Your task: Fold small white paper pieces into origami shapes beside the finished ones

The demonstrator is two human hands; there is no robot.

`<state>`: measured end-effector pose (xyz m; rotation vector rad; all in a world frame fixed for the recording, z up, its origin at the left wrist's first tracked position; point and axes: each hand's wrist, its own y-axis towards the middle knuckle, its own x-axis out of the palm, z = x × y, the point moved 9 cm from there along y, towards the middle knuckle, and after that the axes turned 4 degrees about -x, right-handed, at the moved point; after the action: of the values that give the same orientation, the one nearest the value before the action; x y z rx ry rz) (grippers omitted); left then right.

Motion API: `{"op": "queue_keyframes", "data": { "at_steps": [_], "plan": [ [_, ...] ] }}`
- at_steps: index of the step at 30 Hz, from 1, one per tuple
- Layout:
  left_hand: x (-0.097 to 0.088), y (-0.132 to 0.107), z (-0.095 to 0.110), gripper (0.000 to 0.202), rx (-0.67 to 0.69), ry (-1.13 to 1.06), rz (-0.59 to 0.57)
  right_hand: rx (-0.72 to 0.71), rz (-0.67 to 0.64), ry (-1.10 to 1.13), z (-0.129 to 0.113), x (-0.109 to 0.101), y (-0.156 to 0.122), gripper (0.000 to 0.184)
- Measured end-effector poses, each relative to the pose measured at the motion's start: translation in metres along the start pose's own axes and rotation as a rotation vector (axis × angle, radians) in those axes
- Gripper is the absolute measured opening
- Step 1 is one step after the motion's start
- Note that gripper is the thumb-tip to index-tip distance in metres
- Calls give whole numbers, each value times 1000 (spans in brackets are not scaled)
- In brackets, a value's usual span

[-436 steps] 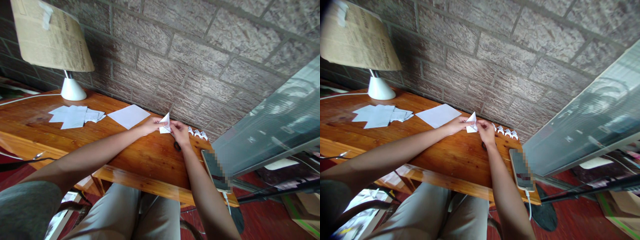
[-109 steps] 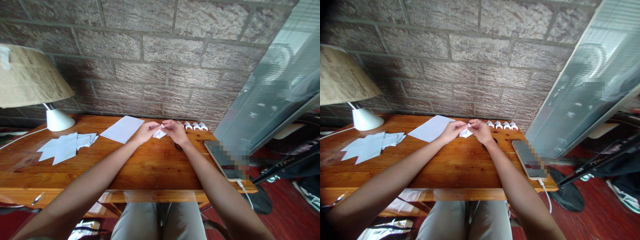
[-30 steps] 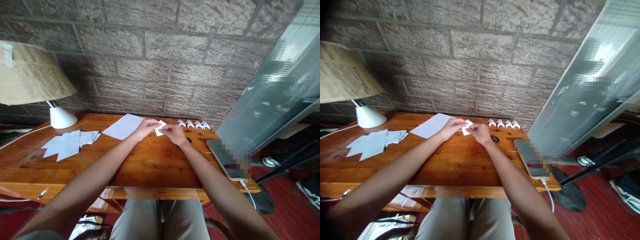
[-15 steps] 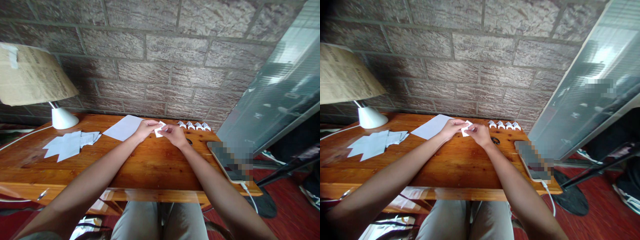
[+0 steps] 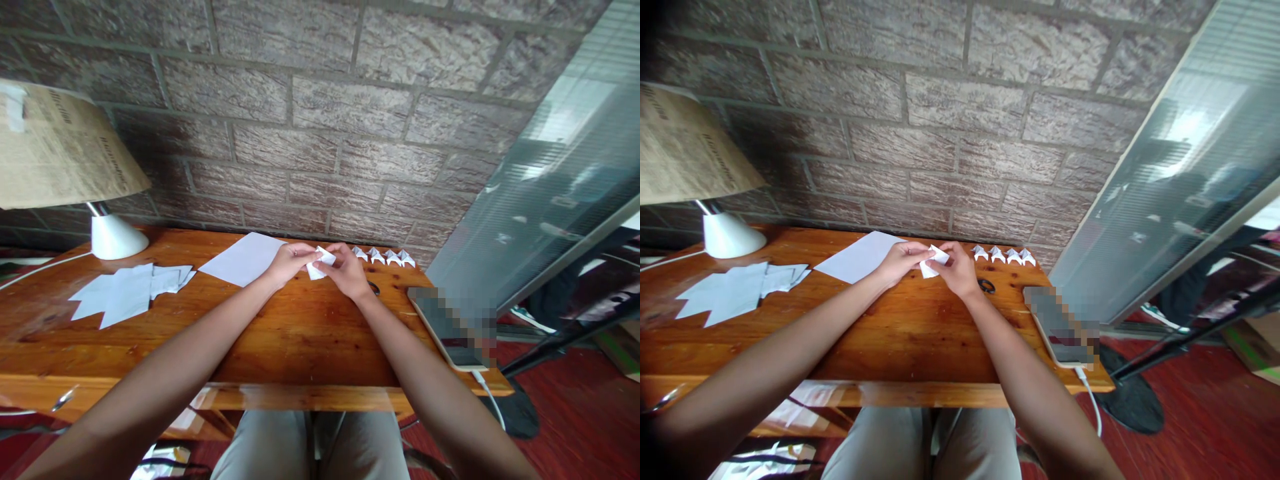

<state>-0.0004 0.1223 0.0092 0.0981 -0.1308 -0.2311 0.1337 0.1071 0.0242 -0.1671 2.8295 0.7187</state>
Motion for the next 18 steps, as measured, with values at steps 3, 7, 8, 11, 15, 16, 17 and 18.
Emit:
{"op": "queue_keyframes", "data": {
  "at_steps": [3, 7, 8, 11, 15, 16, 17, 18],
  "plan": [
    [0, 1, 1, 38, 21, 34, 7, 100, -28, 148, 5, 3, -1, 50],
    [-1, 2, 4, 34, 63, 64, 18, 237, -103, 237, 7, 9, -6, 45],
    [0, 2, 5, 33, 72, 74, 18, 258, -113, 230, 7, 10, -7, 44],
    [1, 1, 5, 32, 76, 101, 16, 300, -124, 212, 8, 8, -9, 41],
    [3, 0, 5, 33, 49, 94, 5, 325, -150, 209, 12, 9, -10, 41],
    [3, 0, 4, 34, 43, 86, 2, 327, -161, 207, 12, 10, -10, 42],
    [4, -1, 4, 34, 37, 77, 0, 330, -173, 204, 13, 10, -10, 42],
    [4, -1, 4, 34, 32, 68, 1, 333, -183, 202, 13, 11, -10, 41]
  ]
}}
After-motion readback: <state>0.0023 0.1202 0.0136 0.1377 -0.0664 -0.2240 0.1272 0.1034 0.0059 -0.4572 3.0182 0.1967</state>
